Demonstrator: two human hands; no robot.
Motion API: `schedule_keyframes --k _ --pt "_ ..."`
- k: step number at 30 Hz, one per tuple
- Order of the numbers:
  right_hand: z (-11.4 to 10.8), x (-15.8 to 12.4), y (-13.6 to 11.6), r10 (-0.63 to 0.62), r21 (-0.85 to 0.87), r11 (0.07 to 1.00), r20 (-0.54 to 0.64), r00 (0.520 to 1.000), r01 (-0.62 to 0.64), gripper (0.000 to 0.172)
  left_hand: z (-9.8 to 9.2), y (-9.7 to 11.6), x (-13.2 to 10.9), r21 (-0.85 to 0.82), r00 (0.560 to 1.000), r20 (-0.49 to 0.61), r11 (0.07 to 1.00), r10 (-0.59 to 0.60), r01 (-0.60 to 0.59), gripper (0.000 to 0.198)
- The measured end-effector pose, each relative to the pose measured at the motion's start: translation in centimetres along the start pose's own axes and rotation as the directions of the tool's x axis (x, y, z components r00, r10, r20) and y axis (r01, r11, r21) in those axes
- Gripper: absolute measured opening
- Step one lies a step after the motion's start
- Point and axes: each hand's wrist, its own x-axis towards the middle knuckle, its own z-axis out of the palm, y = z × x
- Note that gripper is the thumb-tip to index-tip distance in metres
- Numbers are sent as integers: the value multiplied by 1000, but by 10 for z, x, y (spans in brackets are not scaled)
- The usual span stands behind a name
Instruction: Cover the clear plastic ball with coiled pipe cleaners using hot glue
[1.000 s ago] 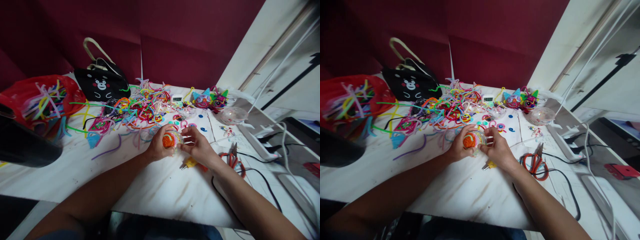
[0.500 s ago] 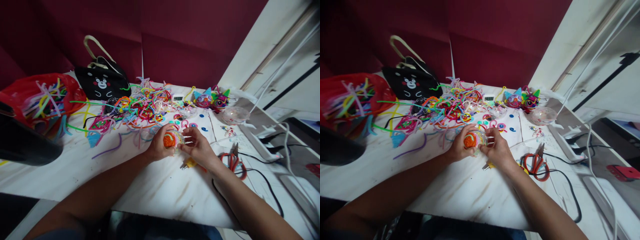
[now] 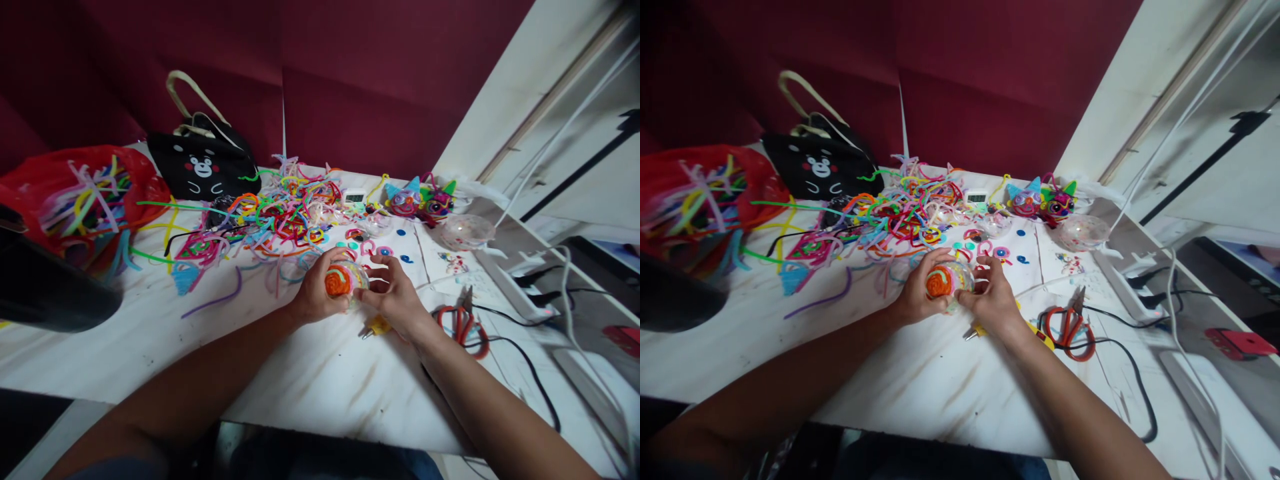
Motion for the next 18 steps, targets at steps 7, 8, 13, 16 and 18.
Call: schedule_keyframes --k 7,8,13,16,18 --pt "5 -4 4 57 156 986 -8 998 -55 77 1 5 0 -41 999 -18 999 28 -29 84" --pt "6 -4 3 59 170 984 -6 998 -57 77 1 5 0 -43 999 -21 998 40 -41 84" --pt "9 -5 -1 54 225 973 -23 998 -48 79 2 4 0 -58 998 -27 997 54 -55 83" --pt "13 -5 -2 56 254 966 -43 997 -44 80 3 1 -1 -80 997 -43 994 70 -74 84" --pt "14 -6 -3 63 281 959 -52 997 -46 80 3 0 -1 -93 996 -43 992 78 -81 83"
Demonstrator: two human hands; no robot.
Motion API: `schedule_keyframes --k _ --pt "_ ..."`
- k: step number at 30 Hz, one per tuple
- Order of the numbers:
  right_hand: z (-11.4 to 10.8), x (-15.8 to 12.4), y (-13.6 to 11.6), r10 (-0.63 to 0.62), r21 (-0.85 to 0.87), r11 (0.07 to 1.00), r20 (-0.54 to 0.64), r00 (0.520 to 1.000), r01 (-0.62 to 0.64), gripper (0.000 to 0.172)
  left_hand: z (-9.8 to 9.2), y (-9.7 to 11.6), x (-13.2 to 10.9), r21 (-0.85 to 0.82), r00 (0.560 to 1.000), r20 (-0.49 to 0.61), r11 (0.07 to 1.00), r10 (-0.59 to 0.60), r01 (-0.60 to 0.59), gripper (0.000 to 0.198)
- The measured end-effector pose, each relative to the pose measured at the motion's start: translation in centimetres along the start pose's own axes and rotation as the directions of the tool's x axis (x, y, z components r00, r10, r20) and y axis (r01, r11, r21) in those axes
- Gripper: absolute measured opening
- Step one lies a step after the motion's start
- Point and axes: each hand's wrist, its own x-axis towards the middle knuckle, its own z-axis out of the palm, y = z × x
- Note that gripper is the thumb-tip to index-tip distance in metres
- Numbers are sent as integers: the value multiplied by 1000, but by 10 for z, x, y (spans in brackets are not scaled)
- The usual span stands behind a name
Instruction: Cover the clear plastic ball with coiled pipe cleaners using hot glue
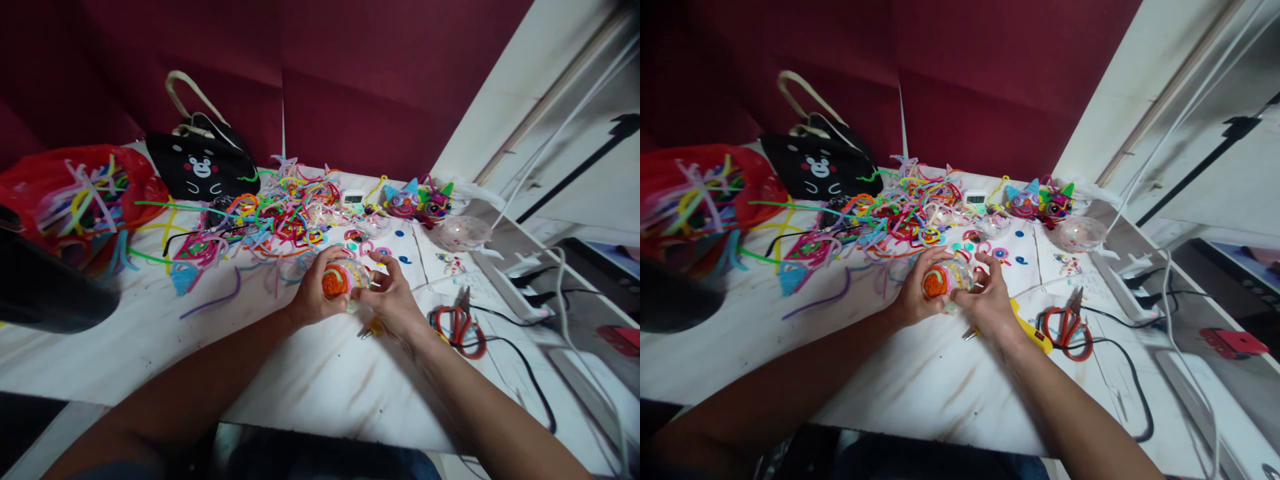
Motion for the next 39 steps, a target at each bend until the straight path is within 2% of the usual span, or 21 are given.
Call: schedule_keyframes --k 7,11,14,18,26,33,39 --pt "0 -4 -16 50 97 994 -1 999 -50 74 -2 5 0 -189 995 72 979 -69 81 76" --pt "-8 -1 -29 54 133 990 5 999 -54 70 -3 3 2 -337 992 61 933 -110 124 66" --pt "-16 3 -35 58 188 981 1 998 -57 70 -3 1 2 -350 991 70 927 -115 132 64" --pt "-19 5 -39 85 278 958 -42 996 -70 70 -3 0 0 -350 988 112 926 -110 143 71" --pt "-21 4 -34 102 287 954 -17 995 -93 59 0 6 1 -377 983 78 909 -163 181 67" --pt "-22 3 -32 100 297 950 -4 995 -94 68 0 19 3 -420 973 77 878 -217 229 60" --pt "-23 1 -31 49 295 954 -15 999 -43 74 -1 13 6 -521 975 119 825 -185 220 65"
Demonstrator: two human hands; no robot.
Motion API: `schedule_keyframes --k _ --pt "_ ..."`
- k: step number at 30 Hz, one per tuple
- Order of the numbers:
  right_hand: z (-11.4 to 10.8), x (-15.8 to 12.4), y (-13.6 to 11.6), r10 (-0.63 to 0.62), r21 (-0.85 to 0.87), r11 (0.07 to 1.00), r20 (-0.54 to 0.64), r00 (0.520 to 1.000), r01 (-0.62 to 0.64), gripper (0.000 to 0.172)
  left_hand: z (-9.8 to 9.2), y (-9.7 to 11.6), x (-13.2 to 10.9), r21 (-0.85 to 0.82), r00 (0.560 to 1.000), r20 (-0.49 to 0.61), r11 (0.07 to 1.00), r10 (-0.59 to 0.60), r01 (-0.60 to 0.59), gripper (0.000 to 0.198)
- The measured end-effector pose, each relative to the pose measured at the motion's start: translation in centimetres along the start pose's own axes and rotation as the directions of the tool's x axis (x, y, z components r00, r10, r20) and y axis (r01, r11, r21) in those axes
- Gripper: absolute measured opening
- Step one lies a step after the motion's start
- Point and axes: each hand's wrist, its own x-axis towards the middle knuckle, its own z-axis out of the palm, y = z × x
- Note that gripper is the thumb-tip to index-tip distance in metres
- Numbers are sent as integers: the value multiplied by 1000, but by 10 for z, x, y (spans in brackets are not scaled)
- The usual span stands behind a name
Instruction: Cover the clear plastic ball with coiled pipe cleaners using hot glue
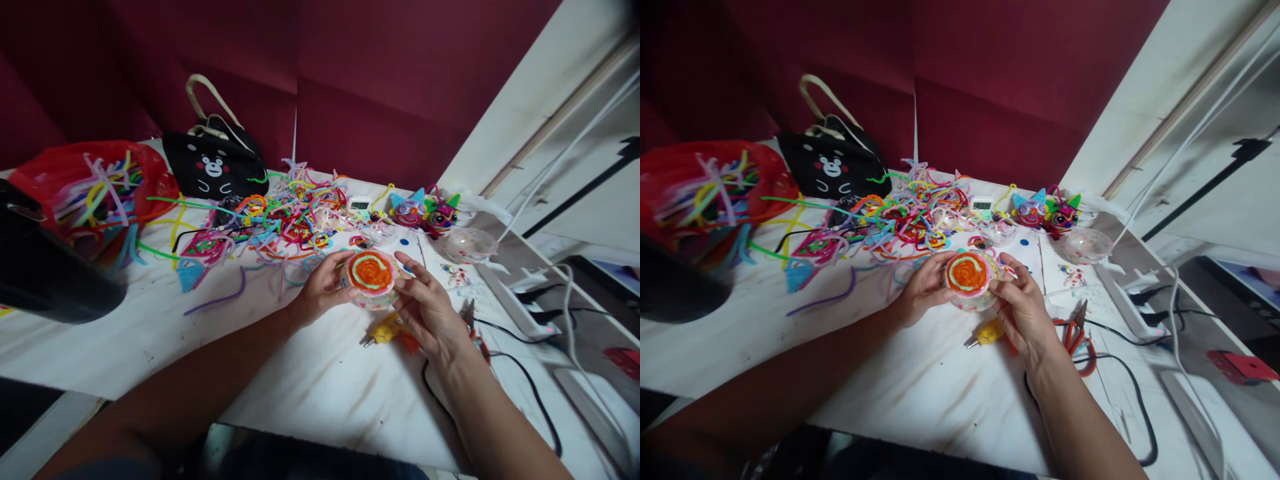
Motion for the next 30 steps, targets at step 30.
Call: schedule_keyframes --k 30 --pt "-26 9 6 -70 156 986 113 991 52 51 -2 -4 -1 -416 960 -20 875 -280 247 47"
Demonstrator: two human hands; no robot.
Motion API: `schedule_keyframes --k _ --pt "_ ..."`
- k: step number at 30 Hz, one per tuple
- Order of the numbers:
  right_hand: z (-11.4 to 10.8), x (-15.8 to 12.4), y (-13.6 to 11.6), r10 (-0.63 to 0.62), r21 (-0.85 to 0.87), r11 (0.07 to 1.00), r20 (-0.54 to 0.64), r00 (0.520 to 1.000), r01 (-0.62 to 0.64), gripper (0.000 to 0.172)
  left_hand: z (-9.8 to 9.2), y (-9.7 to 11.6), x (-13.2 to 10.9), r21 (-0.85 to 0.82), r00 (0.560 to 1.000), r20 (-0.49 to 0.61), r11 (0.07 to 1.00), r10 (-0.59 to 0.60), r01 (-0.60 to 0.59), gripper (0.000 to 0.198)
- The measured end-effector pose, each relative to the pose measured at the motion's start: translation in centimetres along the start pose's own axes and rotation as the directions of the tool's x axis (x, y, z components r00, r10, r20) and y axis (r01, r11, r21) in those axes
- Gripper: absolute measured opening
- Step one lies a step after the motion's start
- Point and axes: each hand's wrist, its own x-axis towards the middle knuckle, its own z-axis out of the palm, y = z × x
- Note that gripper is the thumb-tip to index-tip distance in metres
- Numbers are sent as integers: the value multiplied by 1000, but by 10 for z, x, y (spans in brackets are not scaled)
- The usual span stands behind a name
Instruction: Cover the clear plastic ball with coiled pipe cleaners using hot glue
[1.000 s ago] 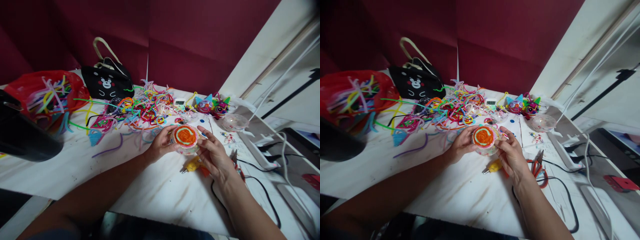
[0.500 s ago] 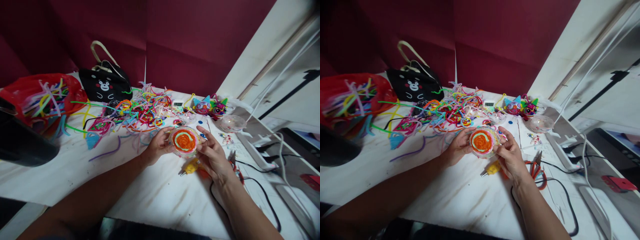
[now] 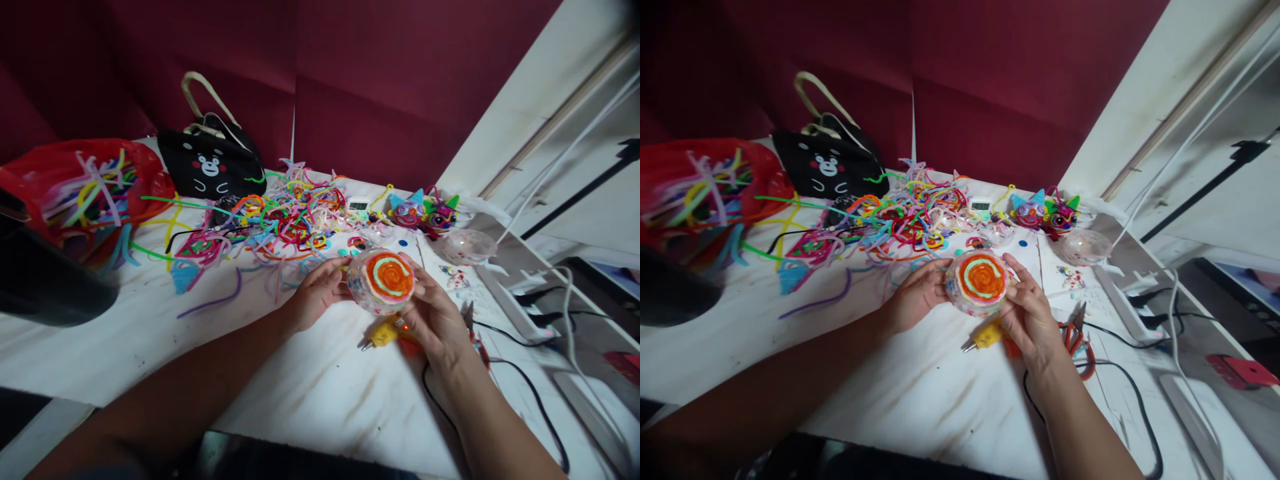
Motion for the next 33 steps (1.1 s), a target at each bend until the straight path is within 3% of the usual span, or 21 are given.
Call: schedule_keyframes --k 5,9,13,20,25,33 --pt "-3 2 -2 -14 -43 999 79 997 18 53 -6 -5 1 72 998 59 997 25 -30 39" --pt "-4 -2 -5 -6 -79 997 79 997 12 65 -6 -5 1 113 996 84 992 43 -52 38" --pt "-4 -5 -10 -26 -125 991 158 987 46 75 -3 -2 -1 132 995 86 990 41 -52 39" --pt "-3 -6 -10 -127 -230 958 207 970 174 82 -1 0 -2 153 995 95 988 -31 16 46" --pt "-4 -9 -8 -116 -374 901 279 953 219 94 0 0 -3 170 997 46 984 -65 57 48" --pt "16 -21 -5 -150 -395 883 275 950 254 92 1 -2 -4 171 998 51 985 -32 23 63"
